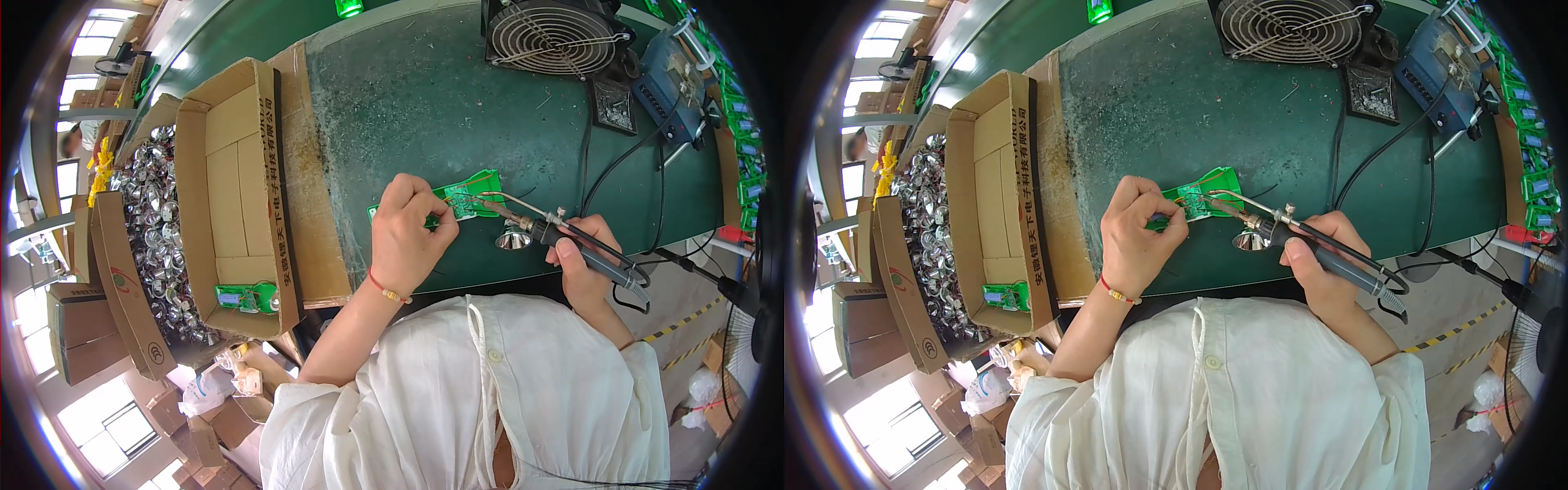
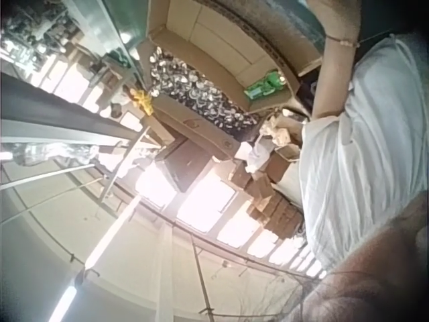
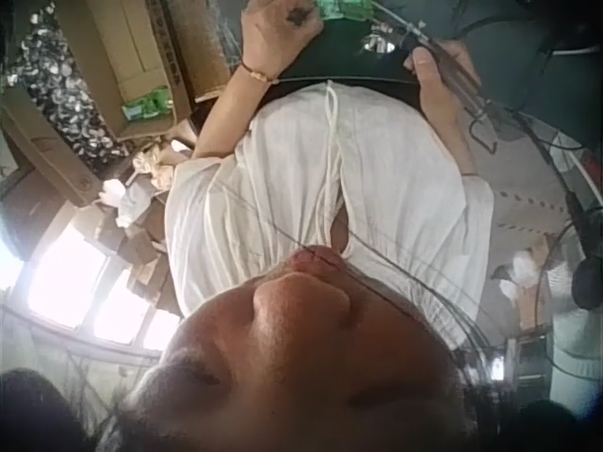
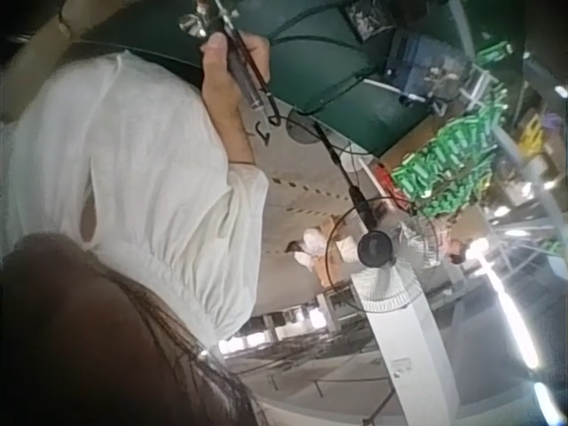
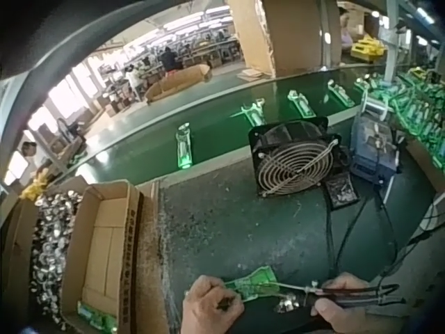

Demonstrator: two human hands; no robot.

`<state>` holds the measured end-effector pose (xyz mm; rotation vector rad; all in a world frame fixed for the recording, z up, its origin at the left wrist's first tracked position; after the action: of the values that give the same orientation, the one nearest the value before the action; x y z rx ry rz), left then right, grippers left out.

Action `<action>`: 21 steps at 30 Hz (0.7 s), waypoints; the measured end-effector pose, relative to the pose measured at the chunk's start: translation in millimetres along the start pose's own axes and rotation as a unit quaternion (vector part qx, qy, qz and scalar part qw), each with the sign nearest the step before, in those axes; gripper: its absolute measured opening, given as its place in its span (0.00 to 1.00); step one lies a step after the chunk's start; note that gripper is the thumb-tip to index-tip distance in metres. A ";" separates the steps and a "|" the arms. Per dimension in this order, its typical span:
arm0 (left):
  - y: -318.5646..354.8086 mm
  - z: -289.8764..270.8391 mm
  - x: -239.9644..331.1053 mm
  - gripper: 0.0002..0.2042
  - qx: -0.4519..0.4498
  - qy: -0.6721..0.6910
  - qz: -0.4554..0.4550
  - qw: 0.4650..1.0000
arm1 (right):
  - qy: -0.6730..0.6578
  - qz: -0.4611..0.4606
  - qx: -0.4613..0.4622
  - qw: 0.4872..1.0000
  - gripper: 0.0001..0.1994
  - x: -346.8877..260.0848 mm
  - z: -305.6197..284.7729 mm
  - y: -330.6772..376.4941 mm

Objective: Solder wires onto a circuit board for a flashlight assembly.

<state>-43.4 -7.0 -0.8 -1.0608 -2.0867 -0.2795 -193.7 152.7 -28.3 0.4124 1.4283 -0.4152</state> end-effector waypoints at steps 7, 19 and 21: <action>12.2 -54.4 17.5 0.08 0.039 -0.087 0.013 0.995 | -0.008 0.001 0.005 1.000 0.08 0.8 -6.6 3.4; 37.8 -40.0 16.5 0.09 -0.094 -0.145 0.081 0.982 | 0.023 -0.019 -0.042 0.999 0.09 -5.2 3.0 0.9; 39.1 -48.6 -5.8 0.09 -0.056 -0.027 -0.033 0.998 | 0.022 -0.014 -0.033 0.999 0.09 -2.6 -1.2 3.0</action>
<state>14.5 -9.9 22.9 -1.0760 -2.1785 -0.4093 -193.4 156.0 -25.8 0.3499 1.4881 -0.3821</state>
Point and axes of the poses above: each hand's wrist, its own y-axis away from the middle knuckle, its own z-axis out of the palm, x = y × z, the point moved 9 cm from there along -y, towards the middle knuckle, and after that the axes turned 11 degrees about -x, right-handed, at the moved point
